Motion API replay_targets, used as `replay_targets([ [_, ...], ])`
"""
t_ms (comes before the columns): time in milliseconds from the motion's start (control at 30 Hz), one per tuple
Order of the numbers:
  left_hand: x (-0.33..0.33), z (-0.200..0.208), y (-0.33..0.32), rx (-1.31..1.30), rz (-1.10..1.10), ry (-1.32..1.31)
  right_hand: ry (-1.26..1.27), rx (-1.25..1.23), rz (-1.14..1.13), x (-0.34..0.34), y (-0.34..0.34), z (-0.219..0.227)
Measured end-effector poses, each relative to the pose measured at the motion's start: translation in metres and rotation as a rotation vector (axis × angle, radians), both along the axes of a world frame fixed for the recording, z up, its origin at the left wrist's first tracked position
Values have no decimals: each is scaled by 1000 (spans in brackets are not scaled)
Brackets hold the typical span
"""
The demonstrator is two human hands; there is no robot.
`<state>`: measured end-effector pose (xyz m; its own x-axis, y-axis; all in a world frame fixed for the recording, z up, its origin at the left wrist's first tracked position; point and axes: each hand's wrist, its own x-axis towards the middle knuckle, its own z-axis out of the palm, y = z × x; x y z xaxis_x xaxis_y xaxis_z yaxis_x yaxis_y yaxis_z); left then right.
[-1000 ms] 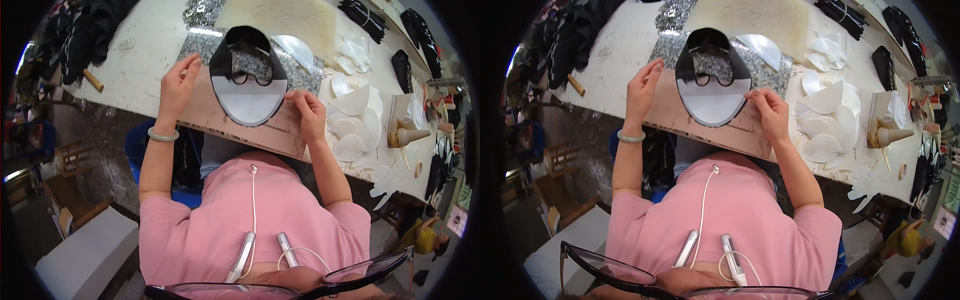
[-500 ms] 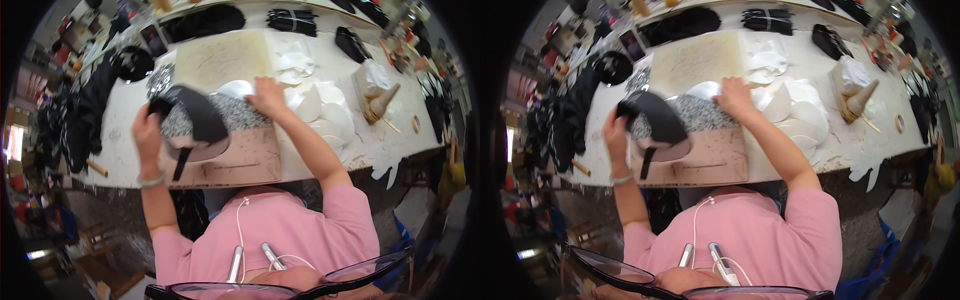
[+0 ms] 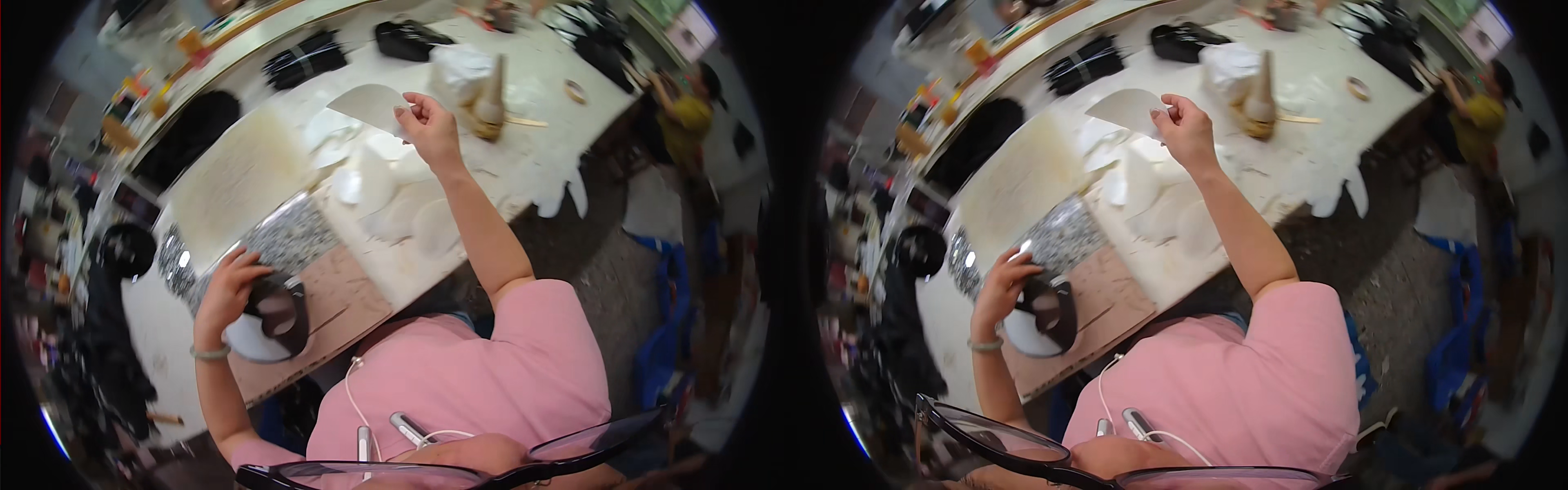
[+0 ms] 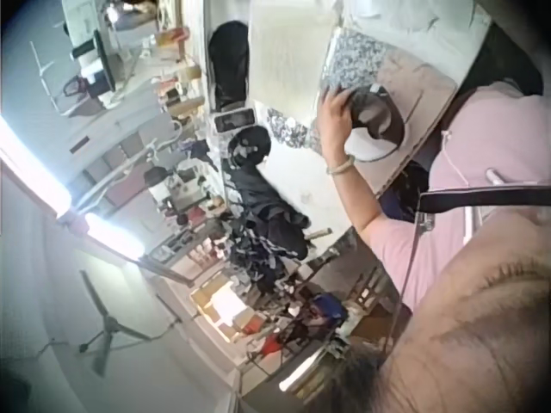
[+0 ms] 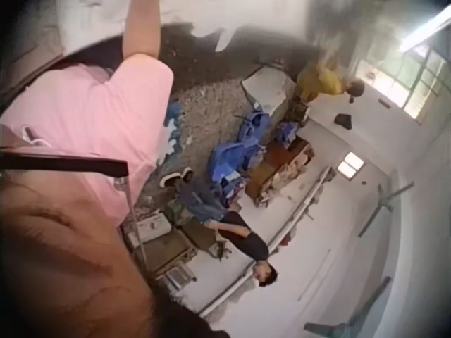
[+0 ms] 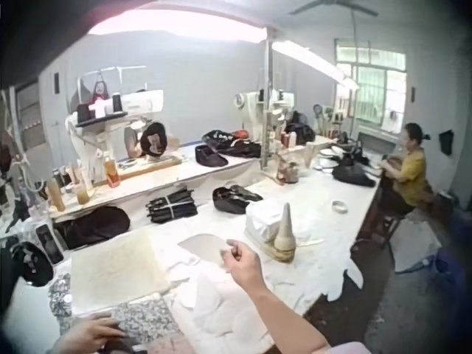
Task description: The person peels paper backings from adhesive pads and attaches them to shoe upper components by hand, then fits and presses the leather pieces together.
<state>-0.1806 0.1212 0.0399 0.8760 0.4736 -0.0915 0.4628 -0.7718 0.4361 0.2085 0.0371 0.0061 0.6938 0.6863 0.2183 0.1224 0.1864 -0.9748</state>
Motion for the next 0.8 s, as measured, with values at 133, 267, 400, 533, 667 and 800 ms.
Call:
replay_targets([
  [133,14,-10,-2,54,5,-64,-424,-360,-159,40,-30,-42],
  [267,23,2,7,106,-33,10,-898,-252,-255,39,-60,-46],
  [400,29,6,23,157,2,-53,-768,-182,-285,54,-81,-22],
  [533,13,1,12,128,133,84,-550,-31,-665,132,-112,-40],
  [667,32,3,-6,197,153,-248,-864,-697,-745,247,-196,-113],
  [800,63,41,-52,249,55,-477,-932,-1295,-398,214,-157,-91],
])
